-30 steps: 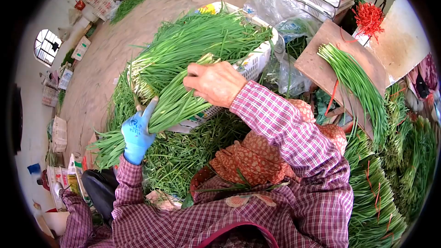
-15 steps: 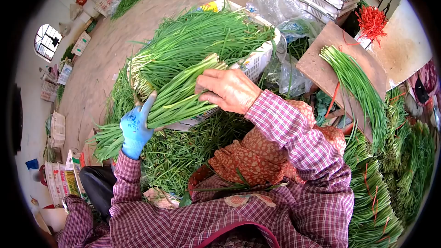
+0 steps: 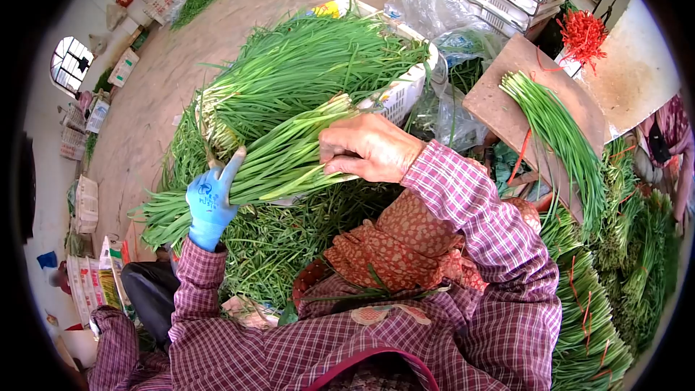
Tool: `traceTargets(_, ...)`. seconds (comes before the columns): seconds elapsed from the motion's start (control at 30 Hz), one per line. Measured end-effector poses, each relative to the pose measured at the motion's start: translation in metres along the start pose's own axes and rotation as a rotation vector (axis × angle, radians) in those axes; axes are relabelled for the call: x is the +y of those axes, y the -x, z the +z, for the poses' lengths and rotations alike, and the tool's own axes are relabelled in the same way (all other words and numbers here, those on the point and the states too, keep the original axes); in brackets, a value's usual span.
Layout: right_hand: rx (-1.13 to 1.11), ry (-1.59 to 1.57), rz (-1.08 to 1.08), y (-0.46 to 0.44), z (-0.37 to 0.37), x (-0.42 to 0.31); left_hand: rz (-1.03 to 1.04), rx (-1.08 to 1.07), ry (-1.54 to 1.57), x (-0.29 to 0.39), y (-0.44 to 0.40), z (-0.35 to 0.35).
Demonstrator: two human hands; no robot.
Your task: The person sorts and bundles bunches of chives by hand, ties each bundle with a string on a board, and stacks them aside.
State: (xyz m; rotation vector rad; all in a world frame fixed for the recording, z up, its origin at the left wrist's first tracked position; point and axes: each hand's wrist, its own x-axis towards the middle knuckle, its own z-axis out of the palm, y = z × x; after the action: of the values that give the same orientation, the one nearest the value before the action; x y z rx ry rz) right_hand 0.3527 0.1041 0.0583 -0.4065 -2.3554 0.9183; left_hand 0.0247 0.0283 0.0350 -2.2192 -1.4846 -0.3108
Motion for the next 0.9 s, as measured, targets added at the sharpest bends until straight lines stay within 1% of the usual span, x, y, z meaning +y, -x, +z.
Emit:
traceTargets(0.03,0.015,0.044,-0.045,0.002,0.000,0.001,0.002,-0.017,0.008,0.000,0.001,0.000)
traceTargets(0.07,0.015,0.043,-0.043,0.005,-0.001,-0.001,0.001,-0.017,0.009,-0.001,0.002,0.001)
traceTargets(0.17,-0.040,0.139,0.040,0.015,-0.009,-0.007,-0.001,-0.019,0.000,-0.004,0.006,0.005)
traceTargets(0.27,-0.069,0.171,0.075,0.021,-0.014,-0.009,0.004,-0.023,0.004,-0.004,0.008,0.003)
traceTargets(0.33,-0.081,0.181,0.091,0.027,-0.016,-0.006,-0.001,-0.093,0.007,-0.005,0.008,0.001)
traceTargets(0.37,-0.078,0.198,0.106,0.030,-0.016,-0.005,-0.003,-0.094,0.008,-0.007,0.010,0.002)
traceTargets(0.47,-0.075,0.231,0.111,0.041,-0.022,-0.002,0.000,-0.106,-0.044,-0.017,0.016,0.002)
traceTargets(0.53,-0.050,0.327,0.154,0.051,-0.029,0.000,-0.022,-0.152,-0.057,-0.024,0.021,0.000)
traceTargets(0.57,-0.030,0.398,0.150,0.060,-0.034,0.005,-0.064,-0.183,-0.062,-0.028,0.025,0.000)
traceTargets(0.6,-0.001,0.533,0.175,0.072,-0.043,0.009,-0.069,-0.183,-0.064,-0.036,0.031,0.001)
traceTargets(0.63,0.034,0.591,0.296,0.088,-0.054,0.019,-0.110,-0.172,-0.082,-0.045,0.039,0.003)
traceTargets(0.67,0.105,0.698,0.368,0.101,-0.063,0.016,-0.150,-0.161,-0.100,-0.053,0.045,0.003)
traceTargets(0.7,0.065,0.764,0.457,0.119,-0.073,0.033,-0.196,-0.189,-0.118,-0.057,0.050,0.001)
traceTargets(0.73,0.033,0.835,0.529,0.122,-0.076,0.037,-0.201,-0.191,-0.122,-0.061,0.053,0.000)
traceTargets(0.8,-0.038,0.779,0.679,0.127,-0.070,0.045,-0.236,-0.231,-0.181,-0.064,0.055,0.000)
traceTargets(0.87,0.137,0.889,0.478,0.084,-0.040,0.015,-0.228,-0.233,-0.196,-0.063,0.053,0.001)
traceTargets(0.9,0.212,0.854,0.390,0.065,-0.027,0.010,-0.215,-0.211,-0.189,-0.058,0.049,0.000)
